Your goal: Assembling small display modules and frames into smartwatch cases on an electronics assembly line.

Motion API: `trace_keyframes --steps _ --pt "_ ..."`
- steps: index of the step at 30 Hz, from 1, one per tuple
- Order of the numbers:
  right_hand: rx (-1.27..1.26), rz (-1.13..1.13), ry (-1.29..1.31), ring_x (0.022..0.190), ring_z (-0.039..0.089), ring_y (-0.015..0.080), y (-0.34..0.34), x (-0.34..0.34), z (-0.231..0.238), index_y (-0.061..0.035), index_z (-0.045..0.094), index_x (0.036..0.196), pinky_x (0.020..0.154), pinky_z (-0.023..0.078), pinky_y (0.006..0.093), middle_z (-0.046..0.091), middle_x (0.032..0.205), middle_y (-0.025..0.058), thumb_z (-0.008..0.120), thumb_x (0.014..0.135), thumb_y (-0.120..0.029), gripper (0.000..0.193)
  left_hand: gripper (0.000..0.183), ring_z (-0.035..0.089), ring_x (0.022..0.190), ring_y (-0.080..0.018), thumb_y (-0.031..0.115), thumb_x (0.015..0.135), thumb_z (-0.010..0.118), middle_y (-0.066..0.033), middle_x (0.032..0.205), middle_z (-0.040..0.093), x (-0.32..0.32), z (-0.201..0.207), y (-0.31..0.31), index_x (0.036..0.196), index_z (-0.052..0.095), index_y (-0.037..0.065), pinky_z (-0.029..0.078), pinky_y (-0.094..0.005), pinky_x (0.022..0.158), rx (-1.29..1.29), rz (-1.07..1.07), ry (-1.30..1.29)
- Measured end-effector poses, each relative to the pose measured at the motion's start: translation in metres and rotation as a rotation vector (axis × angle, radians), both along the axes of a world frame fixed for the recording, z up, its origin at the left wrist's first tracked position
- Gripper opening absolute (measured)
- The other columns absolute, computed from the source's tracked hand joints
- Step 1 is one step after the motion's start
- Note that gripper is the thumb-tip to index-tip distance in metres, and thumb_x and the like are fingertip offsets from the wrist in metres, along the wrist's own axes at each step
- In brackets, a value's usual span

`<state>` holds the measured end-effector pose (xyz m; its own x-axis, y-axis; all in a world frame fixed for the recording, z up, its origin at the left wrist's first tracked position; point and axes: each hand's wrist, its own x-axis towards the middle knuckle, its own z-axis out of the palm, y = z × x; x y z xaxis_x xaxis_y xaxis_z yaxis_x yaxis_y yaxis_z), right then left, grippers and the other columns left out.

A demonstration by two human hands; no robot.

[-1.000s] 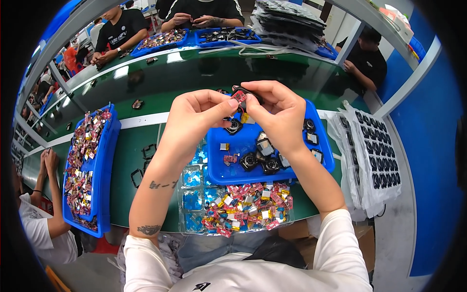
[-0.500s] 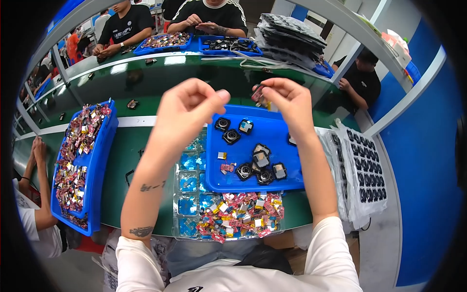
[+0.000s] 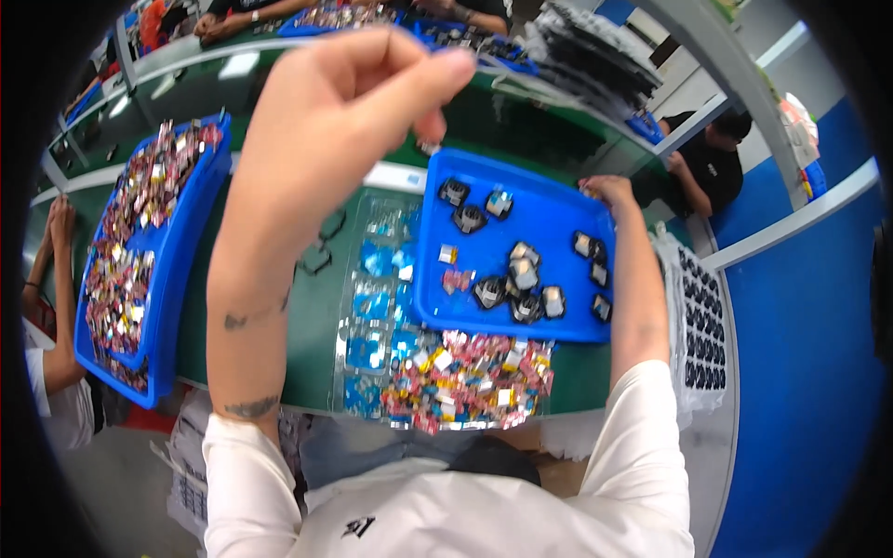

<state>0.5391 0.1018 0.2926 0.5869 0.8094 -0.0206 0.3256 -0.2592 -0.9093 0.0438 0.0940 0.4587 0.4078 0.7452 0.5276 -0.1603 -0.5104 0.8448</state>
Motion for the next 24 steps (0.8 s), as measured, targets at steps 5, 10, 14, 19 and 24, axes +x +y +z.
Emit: trace_keyframes --steps 5,10,14,19,24 --pt "-0.137 -0.173 -0.663 0.07 0.064 0.0141 -0.006 -0.025 0.036 -0.0031 0.072 0.089 0.065 0.05 0.0277 0.069 0.08 0.0104 0.063 0.078 -0.012 0.017 0.039 0.044 0.042 -0.0034 0.032 0.089 0.063 0.0014 0.049 0.052 0.018 0.005 -0.015 0.062 0.06 0.003 0.03 -0.0194 0.04 -0.107 0.134 -0.083" --pt "0.216 0.605 -0.512 0.079 0.062 0.0115 -0.047 -0.193 0.081 -0.0036 0.07 0.09 0.07 0.048 0.0252 0.068 0.088 0.0076 0.064 0.083 -0.016 0.015 0.039 0.042 0.043 -0.0019 0.033 0.088 0.064 0.0022 0.052 0.054 0.006 0.006 -0.013 0.063 0.061 0.003 0.029 -0.0179 0.04 -0.059 -0.054 0.02" --pt "0.314 1.26 -0.768 0.111 0.052 0.0272 -0.115 -0.306 0.097 -0.0067 0.071 0.091 0.092 0.044 0.0388 0.059 0.116 0.008 0.071 0.071 -0.013 0.021 0.034 0.041 0.046 -0.0003 0.03 0.088 0.064 0.0031 0.055 0.054 0.013 0.004 -0.014 0.067 0.062 0.002 0.029 -0.0174 0.041 -0.051 0.033 0.064" --pt "0.216 1.225 -0.879 0.123 0.043 0.0269 -0.13 -0.315 0.071 -0.0067 0.068 0.082 0.097 0.037 0.043 0.054 0.124 0.0064 0.071 0.071 -0.014 0.013 0.032 0.045 0.048 -0.0007 0.027 0.088 0.064 0.0025 0.056 0.055 0.018 0.003 -0.021 0.069 0.062 0.003 0.032 -0.0171 0.044 -0.087 -0.097 0.069" --pt "0.2 1.233 -0.287 0.103 0.056 0.0267 -0.128 -0.314 0.08 -0.0068 0.065 0.076 0.091 0.04 0.0394 0.064 0.103 0.0072 0.07 0.075 -0.013 0.008 0.03 0.047 0.049 -0.0013 0.023 0.09 0.062 0.0018 0.055 0.055 0.014 0.001 -0.017 0.07 0.062 0.001 0.034 -0.0179 0.045 -0.094 -0.184 0.09"
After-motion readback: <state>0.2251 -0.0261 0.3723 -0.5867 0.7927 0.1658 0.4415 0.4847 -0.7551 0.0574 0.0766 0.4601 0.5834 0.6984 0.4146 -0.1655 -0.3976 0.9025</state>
